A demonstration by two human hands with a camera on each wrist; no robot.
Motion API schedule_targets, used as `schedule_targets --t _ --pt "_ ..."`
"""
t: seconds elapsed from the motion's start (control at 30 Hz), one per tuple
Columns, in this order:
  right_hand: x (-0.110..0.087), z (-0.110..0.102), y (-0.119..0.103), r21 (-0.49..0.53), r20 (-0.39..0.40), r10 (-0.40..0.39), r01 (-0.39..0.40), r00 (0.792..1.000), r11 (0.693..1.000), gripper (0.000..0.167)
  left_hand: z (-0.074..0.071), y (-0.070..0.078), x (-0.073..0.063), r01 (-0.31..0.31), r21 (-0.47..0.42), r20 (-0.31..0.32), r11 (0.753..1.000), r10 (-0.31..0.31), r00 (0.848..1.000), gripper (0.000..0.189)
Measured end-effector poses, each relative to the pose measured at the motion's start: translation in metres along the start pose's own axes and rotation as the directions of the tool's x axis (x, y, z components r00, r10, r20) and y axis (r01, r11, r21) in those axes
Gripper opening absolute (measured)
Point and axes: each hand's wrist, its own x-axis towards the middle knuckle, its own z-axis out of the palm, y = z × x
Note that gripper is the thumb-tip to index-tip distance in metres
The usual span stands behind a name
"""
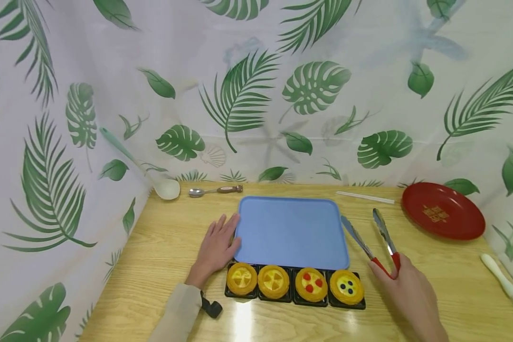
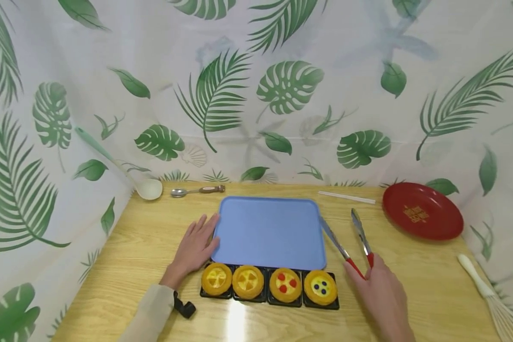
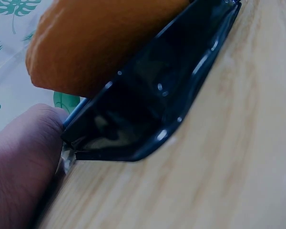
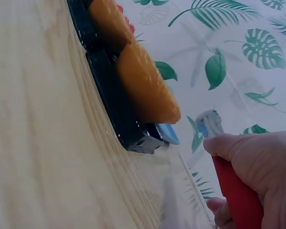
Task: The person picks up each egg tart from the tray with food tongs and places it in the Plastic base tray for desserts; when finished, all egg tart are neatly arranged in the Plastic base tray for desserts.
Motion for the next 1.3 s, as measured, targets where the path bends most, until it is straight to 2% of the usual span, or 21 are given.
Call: schedule_targets --t 0.23,0.5,0.87,1.07,1.3 --pt "0.033 0.006 0.003 0.006 0.006 0.022 -0.022 1.0 1.0 0.082 0.003 0.0 0.0 -0.004 0.0 -0.006 1.0 0.004 1.0 0.066" --pt "0.051 0.014 0.005 0.003 0.009 0.056 -0.056 0.998 0.998 0.081 0.006 0.002 -0.002 -0.029 -0.012 -0.043 1.0 0.028 0.999 0.066" --pt "0.059 0.015 -0.001 -0.098 -0.033 0.083 -0.086 0.996 0.991 0.078 0.004 0.005 0.0 -0.021 0.0 -0.037 1.0 0.021 0.999 0.065" --pt "0.058 0.016 -0.005 -0.142 -0.037 0.065 -0.07 0.997 0.987 0.074 0.003 0.004 -0.002 0.001 0.008 -0.01 1.0 -0.001 1.0 0.066" --pt "0.056 0.017 -0.005 -0.172 -0.063 0.041 -0.051 0.997 0.984 0.073 0.004 0.005 -0.001 -0.007 0.003 -0.028 1.0 0.007 1.0 0.066"
